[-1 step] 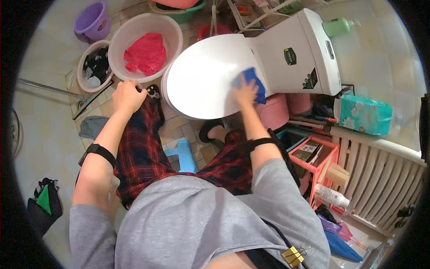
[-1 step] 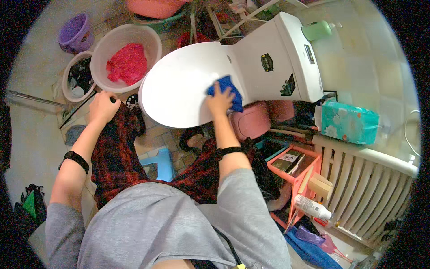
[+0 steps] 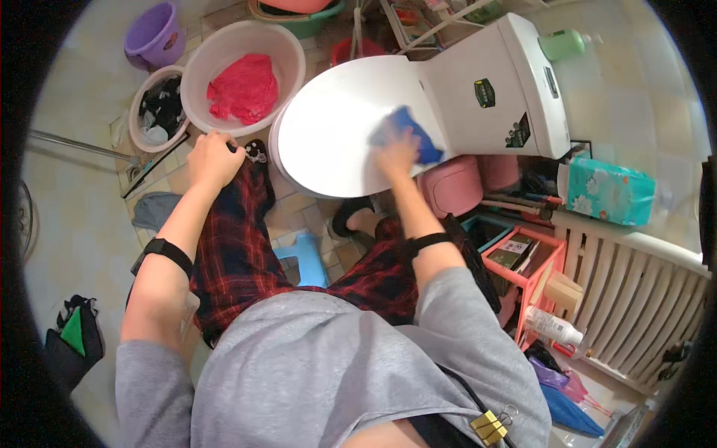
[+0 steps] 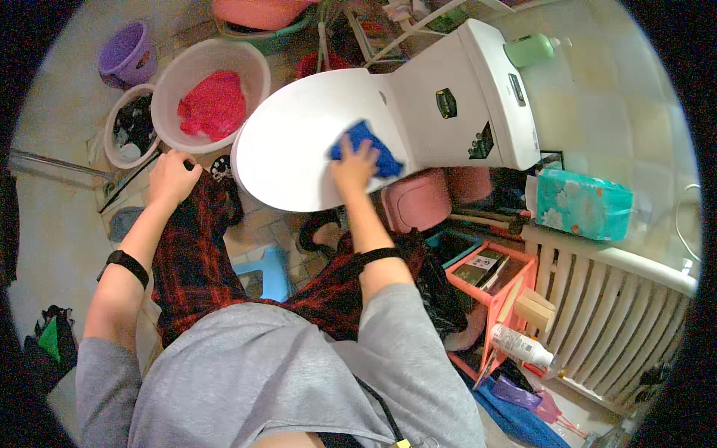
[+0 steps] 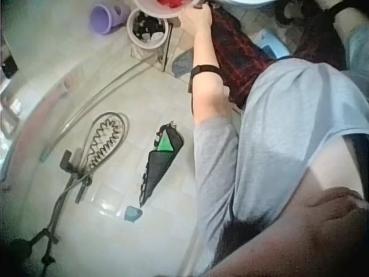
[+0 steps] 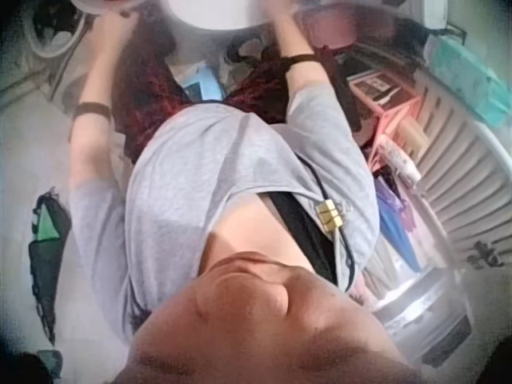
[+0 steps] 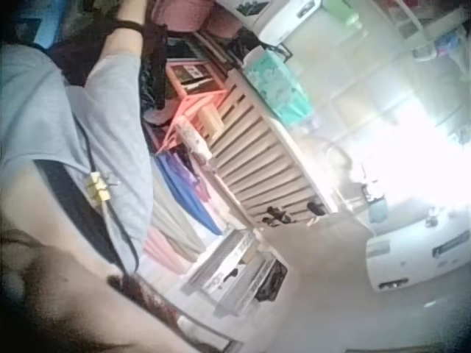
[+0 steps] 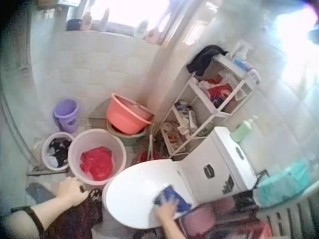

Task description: The person is hand-washing a pink cloth in a basin after cleaning a toilet lid in a bathroom.

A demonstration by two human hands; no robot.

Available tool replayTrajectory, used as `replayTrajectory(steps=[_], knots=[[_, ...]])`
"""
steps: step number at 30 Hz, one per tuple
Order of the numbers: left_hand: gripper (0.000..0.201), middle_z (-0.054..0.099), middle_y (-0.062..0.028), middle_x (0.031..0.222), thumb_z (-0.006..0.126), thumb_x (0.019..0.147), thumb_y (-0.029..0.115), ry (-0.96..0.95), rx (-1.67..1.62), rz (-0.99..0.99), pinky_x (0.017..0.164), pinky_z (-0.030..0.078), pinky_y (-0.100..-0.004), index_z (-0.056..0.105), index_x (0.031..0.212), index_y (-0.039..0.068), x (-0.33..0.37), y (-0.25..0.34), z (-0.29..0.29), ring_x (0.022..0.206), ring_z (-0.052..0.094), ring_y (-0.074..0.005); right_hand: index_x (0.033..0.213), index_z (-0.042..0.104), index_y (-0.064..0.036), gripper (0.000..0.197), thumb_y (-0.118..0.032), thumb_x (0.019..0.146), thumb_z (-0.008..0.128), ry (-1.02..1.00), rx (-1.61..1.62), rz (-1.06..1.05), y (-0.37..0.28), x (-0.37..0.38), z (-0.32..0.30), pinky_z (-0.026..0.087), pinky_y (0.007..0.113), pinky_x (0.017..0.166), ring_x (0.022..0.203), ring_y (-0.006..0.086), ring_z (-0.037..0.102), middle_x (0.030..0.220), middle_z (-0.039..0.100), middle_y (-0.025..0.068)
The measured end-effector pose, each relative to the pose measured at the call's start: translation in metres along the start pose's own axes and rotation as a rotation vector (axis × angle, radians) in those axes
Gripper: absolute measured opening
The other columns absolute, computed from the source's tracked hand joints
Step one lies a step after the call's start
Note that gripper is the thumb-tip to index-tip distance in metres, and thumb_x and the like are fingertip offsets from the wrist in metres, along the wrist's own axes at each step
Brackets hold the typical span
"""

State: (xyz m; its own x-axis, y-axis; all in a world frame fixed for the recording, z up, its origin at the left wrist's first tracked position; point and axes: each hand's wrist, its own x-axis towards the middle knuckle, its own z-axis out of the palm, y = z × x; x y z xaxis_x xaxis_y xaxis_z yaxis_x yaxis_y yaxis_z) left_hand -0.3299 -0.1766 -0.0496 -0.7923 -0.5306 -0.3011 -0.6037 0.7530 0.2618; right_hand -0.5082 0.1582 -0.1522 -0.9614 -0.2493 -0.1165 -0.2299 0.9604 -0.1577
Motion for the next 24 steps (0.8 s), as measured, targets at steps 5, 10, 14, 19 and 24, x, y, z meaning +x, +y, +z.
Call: replayTrajectory(steps=[5,10,14,19,24], knots=[[0.027,0.064,-0.0104,0.107,0.063,0.076,0.033,0.040,0.007,0.006,0.090,0.048,-0.0429,0.072,0.089,0.011,0.003,-0.009,0.010,0.106,0.057,-0.0303,0.132,0.054,-0.0340,0.066,-0.024,0.069,0.072,-0.141,0.050,-0.671,-0.106,-0.094,0.003,0.028,0.071,0.100,0.135,0.0480,0.029,0.149,0.033,0.0204],[0.027,0.064,-0.0106,0.106,0.063,0.076,0.035,0.028,-0.003,0.002,0.090,0.047,-0.0419,0.072,0.088,0.012,-0.001,-0.018,0.010,0.105,0.058,-0.0302,0.126,0.058,-0.0267,0.064,-0.011,0.066,0.073,-0.270,0.064,-0.926,-0.040,-0.091,-0.017,0.037,0.055,0.104,0.131,0.0423,0.039,0.144,0.040,0.0179],[0.027,0.064,-0.0100,0.106,0.063,0.076,0.035,0.040,-0.011,-0.039,0.091,0.047,-0.0417,0.072,0.088,0.012,-0.009,-0.027,-0.002,0.105,0.057,-0.0297,0.134,0.052,-0.0254,0.069,-0.007,0.069,0.068,-0.156,-0.003,-0.396,0.057,-0.037,-0.034,0.036,0.054,0.106,0.127,0.0499,0.039,0.142,0.039,0.0259],[0.026,0.063,-0.0088,0.104,0.062,0.078,0.034,0.014,-0.010,-0.035,0.091,0.047,-0.0426,0.071,0.090,0.012,-0.003,-0.022,-0.001,0.107,0.056,-0.0299,0.149,0.024,-0.0432,0.073,-0.031,0.085,0.057,-0.295,0.068,0.289,0.033,0.044,-0.013,0.017,0.072,0.105,0.142,0.0522,0.004,0.157,0.007,0.0235],[0.024,0.065,-0.0074,0.106,0.065,0.076,0.034,0.065,-0.027,-0.003,0.088,0.049,-0.0426,0.071,0.084,0.012,0.005,-0.023,0.006,0.104,0.058,-0.0291,0.143,0.038,-0.0413,0.075,-0.028,0.076,0.068,-0.197,-0.070,-0.284,-0.065,0.030,0.001,0.017,0.075,0.103,0.143,0.0481,0.010,0.157,0.017,0.0186]])
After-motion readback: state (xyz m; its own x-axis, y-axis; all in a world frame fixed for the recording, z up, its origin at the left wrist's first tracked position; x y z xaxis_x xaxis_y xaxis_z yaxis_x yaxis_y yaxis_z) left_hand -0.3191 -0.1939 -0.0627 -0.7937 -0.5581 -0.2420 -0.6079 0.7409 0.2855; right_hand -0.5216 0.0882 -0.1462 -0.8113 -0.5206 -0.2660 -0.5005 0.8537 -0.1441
